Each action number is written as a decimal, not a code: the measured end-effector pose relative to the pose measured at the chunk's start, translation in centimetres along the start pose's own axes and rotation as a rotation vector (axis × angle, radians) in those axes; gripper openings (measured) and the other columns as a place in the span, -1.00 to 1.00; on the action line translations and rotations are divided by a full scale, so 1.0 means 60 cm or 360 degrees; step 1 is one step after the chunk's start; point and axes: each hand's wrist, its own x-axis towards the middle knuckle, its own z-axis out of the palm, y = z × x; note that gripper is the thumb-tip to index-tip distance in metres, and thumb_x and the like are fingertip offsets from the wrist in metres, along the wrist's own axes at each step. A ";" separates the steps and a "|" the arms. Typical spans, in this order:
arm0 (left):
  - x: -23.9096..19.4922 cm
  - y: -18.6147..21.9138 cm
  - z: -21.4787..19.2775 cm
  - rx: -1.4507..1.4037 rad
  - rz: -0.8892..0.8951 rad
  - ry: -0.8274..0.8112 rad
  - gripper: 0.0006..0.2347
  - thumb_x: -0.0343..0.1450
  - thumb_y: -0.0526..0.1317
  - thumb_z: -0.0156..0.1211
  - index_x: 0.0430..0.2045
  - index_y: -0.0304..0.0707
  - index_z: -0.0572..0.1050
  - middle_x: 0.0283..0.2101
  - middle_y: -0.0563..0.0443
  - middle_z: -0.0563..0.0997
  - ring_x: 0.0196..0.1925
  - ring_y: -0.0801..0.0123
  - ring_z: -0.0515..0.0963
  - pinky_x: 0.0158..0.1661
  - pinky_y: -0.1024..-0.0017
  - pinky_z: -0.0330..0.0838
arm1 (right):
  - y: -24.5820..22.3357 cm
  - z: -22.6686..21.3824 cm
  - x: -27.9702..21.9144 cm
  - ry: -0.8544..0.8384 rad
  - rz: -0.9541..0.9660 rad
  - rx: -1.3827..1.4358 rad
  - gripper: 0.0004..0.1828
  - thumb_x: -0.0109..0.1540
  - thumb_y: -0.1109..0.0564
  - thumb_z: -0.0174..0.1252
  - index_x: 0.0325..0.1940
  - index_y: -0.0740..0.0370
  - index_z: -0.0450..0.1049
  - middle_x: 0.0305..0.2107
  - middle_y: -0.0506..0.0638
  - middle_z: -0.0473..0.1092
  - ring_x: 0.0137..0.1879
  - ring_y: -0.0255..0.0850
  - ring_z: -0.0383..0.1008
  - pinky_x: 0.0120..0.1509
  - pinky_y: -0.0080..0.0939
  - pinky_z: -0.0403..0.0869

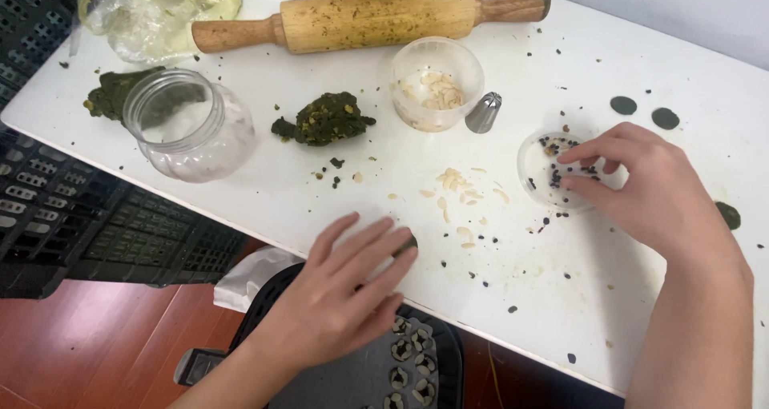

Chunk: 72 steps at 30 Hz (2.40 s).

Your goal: The person is preparing small cookies by rolling dough and adding almond flakes, then placing them in an air fryer.

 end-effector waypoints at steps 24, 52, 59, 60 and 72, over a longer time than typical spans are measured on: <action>0.053 -0.140 0.013 0.0133 0.0010 0.0352 -0.76 0.45 -0.26 0.24 -0.04 -0.39 0.60 -0.04 -0.18 0.62 0.18 0.06 0.50 0.21 0.10 0.37 | 0.005 0.034 0.005 0.0106 -0.0273 -0.0043 -0.74 0.13 0.22 0.41 -0.09 0.22 0.70 -0.19 0.07 0.61 -0.17 -0.18 0.62 0.00 -0.21 0.56; 0.041 -0.142 -0.009 -0.0161 0.0235 0.0381 -0.80 0.34 -0.32 0.33 -0.23 -0.28 0.45 -0.06 -0.07 0.43 0.06 0.13 0.44 0.10 0.18 0.29 | -0.189 0.056 -0.080 -0.0312 -0.1178 0.0595 -0.81 0.05 0.29 0.33 -0.26 0.18 0.67 -0.33 -0.08 0.62 -0.27 -0.22 0.64 -0.27 -0.24 0.55; 0.039 -0.136 -0.012 -0.0210 0.0262 0.0319 -0.68 0.28 -0.24 0.47 -0.26 -0.15 0.37 0.01 -0.02 0.34 0.16 0.10 0.37 0.15 0.14 0.22 | -0.188 0.056 -0.079 -0.0248 -0.1257 0.0638 -0.80 0.06 0.34 0.31 -0.26 0.18 0.66 -0.35 -0.08 0.60 -0.24 -0.23 0.62 -0.26 -0.25 0.55; 0.040 -0.135 -0.011 -0.0198 0.0240 0.0276 -0.66 0.25 -0.22 0.49 -0.27 -0.15 0.37 -0.01 -0.03 0.34 0.15 0.09 0.35 0.11 0.15 0.21 | -0.186 0.057 -0.079 -0.0226 -0.1283 0.0645 -0.82 0.07 0.34 0.32 -0.27 0.19 0.65 -0.35 -0.08 0.59 -0.24 -0.23 0.61 -0.25 -0.26 0.56; 0.048 -0.134 0.004 -0.0006 0.0214 0.0179 -0.59 0.23 -0.06 0.48 -0.28 -0.17 0.33 -0.06 -0.06 0.31 0.09 0.12 0.33 0.10 0.12 0.17 | -0.157 0.049 -0.071 -0.0050 -0.1207 0.0828 -0.79 0.11 0.37 0.32 -0.20 0.24 0.57 -0.28 -0.02 0.55 -0.18 -0.30 0.59 -0.05 -0.26 0.51</action>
